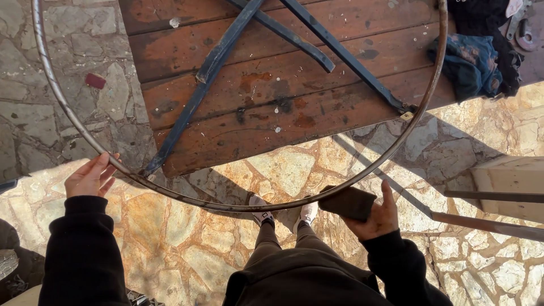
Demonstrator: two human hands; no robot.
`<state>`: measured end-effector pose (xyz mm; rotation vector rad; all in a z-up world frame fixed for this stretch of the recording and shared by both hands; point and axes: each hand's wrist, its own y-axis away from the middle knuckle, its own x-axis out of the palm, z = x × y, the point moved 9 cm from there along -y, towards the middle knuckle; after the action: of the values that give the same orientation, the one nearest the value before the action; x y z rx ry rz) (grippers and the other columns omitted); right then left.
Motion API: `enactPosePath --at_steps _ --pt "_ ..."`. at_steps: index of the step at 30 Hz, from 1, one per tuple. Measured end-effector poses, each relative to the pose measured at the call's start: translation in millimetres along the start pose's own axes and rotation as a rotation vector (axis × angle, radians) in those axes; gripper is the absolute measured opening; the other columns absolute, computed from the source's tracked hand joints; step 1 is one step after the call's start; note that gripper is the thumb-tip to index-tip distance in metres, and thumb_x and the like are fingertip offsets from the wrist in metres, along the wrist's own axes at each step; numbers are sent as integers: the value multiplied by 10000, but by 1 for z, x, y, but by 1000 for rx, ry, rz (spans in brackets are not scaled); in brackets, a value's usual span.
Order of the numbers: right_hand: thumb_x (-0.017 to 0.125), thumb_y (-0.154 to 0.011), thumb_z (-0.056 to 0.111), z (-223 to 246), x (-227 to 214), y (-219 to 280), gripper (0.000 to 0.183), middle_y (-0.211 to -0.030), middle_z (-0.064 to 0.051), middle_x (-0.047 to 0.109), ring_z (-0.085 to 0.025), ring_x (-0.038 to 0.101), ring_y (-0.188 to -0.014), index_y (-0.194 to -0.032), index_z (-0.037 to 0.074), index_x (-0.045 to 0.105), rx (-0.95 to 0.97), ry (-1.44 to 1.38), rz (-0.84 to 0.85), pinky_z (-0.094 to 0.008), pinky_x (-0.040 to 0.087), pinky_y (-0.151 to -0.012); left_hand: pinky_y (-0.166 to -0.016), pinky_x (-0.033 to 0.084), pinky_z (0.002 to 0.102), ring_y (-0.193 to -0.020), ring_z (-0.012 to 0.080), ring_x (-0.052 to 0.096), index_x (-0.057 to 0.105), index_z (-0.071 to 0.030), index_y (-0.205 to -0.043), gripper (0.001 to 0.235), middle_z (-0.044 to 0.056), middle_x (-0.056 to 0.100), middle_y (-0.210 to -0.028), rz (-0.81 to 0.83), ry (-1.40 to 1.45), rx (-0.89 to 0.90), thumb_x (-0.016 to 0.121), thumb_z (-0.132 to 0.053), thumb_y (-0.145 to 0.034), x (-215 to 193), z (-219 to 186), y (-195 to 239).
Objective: Sanding a circular metal frame using a wet sanding block
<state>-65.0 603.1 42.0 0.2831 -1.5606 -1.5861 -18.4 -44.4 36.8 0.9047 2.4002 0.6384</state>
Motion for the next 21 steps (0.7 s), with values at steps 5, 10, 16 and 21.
enactPosePath --at_steps 5,10,16,21 --pt "415 -915 804 -53 44 2 1048 -1349 -321 605 -461 581 -1273 -1314 -152 573 97 44 -22 -522 424 -1176 -1029 520 304 -1026 50 736 726 -271 -1123 156 -42 765 -1097 -22 16 15 752 -368 -1004 1 -1 3" --pt "537 -812 831 -18 36 14 1103 -1358 -339 580 -478 554 -1307 -1305 -156 532 -1 -45 -10 -552 368 -1213 -986 514 277 -1021 42 737 724 -285 -1118 151 -47 767 -1094 4 11 11 756 -376 -1002 -1 0 -2" --pt "534 -824 827 -43 28 14 1047 -1324 -309 621 -454 591 -1263 -1268 -120 576 66 -14 -86 -528 426 -1184 -998 505 281 -1029 53 738 723 -257 -1150 169 -43 766 -1088 1 29 17 740 -350 -1010 1 -4 5" --pt "500 -790 825 -33 53 21 1214 -1492 -378 490 -514 480 -1390 -1443 -195 421 -23 -41 -55 -564 316 -1244 -969 499 270 -1022 45 724 728 -277 -1122 118 -64 767 -1088 19 6 1 734 -334 -1019 2 1 8"
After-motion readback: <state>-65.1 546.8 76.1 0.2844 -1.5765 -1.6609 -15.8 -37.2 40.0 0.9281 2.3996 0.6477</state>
